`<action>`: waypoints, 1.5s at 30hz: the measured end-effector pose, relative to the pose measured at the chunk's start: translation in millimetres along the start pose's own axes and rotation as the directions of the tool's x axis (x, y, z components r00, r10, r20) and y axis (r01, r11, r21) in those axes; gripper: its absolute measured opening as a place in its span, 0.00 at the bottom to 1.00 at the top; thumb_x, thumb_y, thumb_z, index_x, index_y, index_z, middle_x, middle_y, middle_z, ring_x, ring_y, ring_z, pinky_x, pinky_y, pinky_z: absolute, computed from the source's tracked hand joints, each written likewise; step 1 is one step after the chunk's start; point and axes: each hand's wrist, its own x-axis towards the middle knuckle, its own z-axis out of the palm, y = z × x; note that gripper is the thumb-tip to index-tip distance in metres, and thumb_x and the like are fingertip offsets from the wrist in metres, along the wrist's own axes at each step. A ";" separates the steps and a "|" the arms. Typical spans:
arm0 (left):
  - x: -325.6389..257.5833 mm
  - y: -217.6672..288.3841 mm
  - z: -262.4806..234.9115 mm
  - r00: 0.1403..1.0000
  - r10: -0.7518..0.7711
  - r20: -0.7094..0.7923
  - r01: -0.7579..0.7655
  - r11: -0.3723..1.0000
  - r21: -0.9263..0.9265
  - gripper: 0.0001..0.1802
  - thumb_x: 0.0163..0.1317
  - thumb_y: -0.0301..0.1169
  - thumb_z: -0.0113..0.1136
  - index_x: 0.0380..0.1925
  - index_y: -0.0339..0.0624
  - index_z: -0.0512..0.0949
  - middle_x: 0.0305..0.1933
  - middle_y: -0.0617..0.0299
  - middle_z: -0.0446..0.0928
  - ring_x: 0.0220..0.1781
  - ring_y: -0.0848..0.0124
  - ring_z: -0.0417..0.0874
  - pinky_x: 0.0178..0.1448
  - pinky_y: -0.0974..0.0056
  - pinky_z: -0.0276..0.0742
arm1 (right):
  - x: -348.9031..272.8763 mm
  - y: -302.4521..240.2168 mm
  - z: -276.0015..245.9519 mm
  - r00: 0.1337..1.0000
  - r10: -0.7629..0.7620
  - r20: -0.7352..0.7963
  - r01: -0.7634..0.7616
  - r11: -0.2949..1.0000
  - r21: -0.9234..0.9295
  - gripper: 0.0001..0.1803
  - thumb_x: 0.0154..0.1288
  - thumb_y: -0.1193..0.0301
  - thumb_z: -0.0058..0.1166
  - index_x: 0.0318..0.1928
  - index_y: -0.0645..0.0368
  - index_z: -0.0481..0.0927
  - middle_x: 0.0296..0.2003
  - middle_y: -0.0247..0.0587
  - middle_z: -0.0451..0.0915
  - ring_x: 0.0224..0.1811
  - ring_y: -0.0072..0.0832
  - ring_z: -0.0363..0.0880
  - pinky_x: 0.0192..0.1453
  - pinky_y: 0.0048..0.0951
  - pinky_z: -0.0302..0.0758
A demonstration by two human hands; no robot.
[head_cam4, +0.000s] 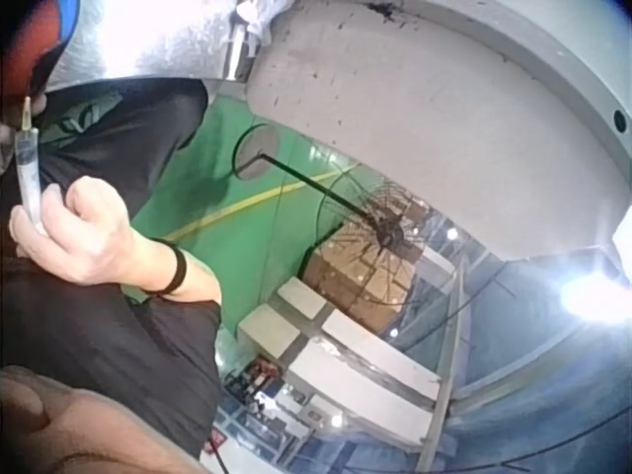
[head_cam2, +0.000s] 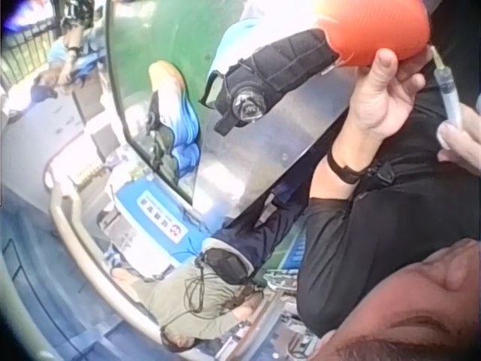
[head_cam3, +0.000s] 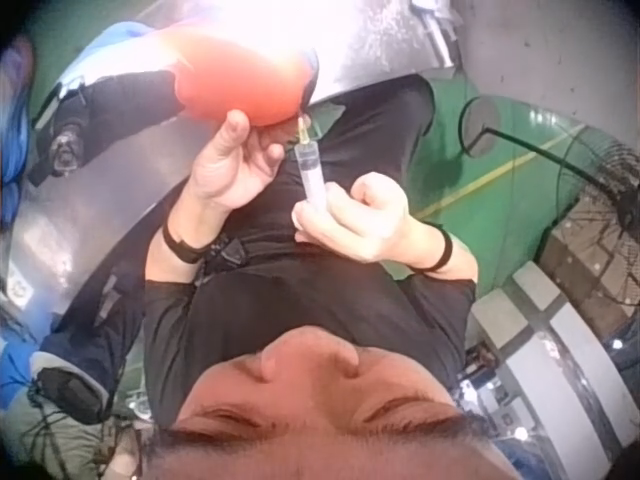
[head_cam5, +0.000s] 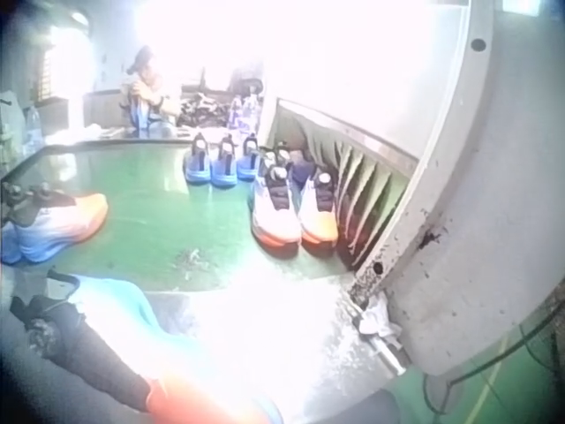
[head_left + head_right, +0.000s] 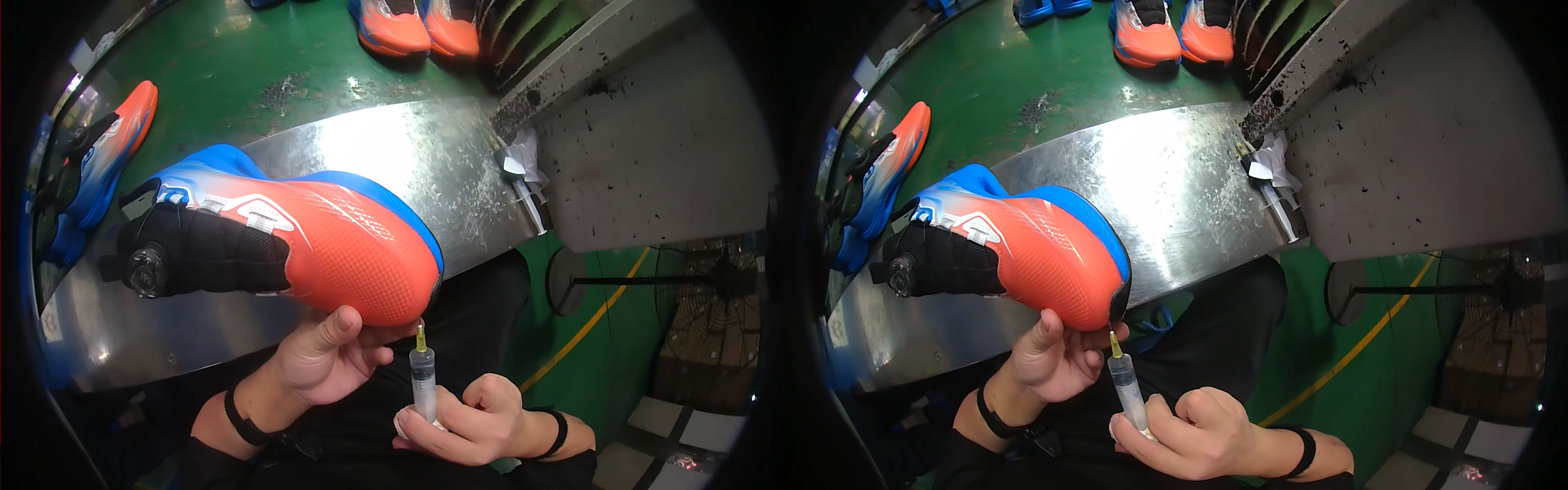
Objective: Applying glue or solvent to the heel area of shoes using a syringe on a production line.
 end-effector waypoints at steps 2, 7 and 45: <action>-0.3 0.9 1.9 1.000 -0.009 -0.012 0.009 1.000 -0.007 0.30 0.60 0.48 0.57 0.58 0.43 0.69 0.56 0.57 0.74 0.63 0.60 0.71 0.48 0.71 0.77 | 1.6 -1.0 -0.4 1.000 0.005 0.006 -0.005 1.000 -0.012 0.14 0.50 0.63 0.65 0.40 0.48 0.82 0.23 0.27 0.70 0.18 0.17 0.51 0.16 0.14 0.53; 0.4 2.4 4.8 1.000 0.010 -0.019 -0.010 0.999 0.030 0.30 0.61 0.48 0.56 0.58 0.43 0.68 0.58 0.56 0.73 0.64 0.60 0.70 0.49 0.70 0.78 | 1.8 -2.2 -0.7 0.999 0.011 0.047 -0.010 1.000 -0.017 0.14 0.51 0.63 0.64 0.40 0.48 0.82 0.24 0.27 0.70 0.17 0.17 0.52 0.16 0.15 0.53; -148.0 316.1 -153.2 0.497 0.851 -0.169 -0.519 0.448 0.727 0.18 0.68 0.29 0.47 0.56 0.35 0.66 0.53 0.50 0.66 0.59 0.59 0.69 0.62 0.61 0.72 | 2.3 115.8 4.2 0.856 0.511 0.085 -0.515 0.856 0.042 0.13 0.47 0.78 0.62 0.37 0.59 0.80 0.33 0.43 0.77 0.32 0.39 0.76 0.38 0.34 0.74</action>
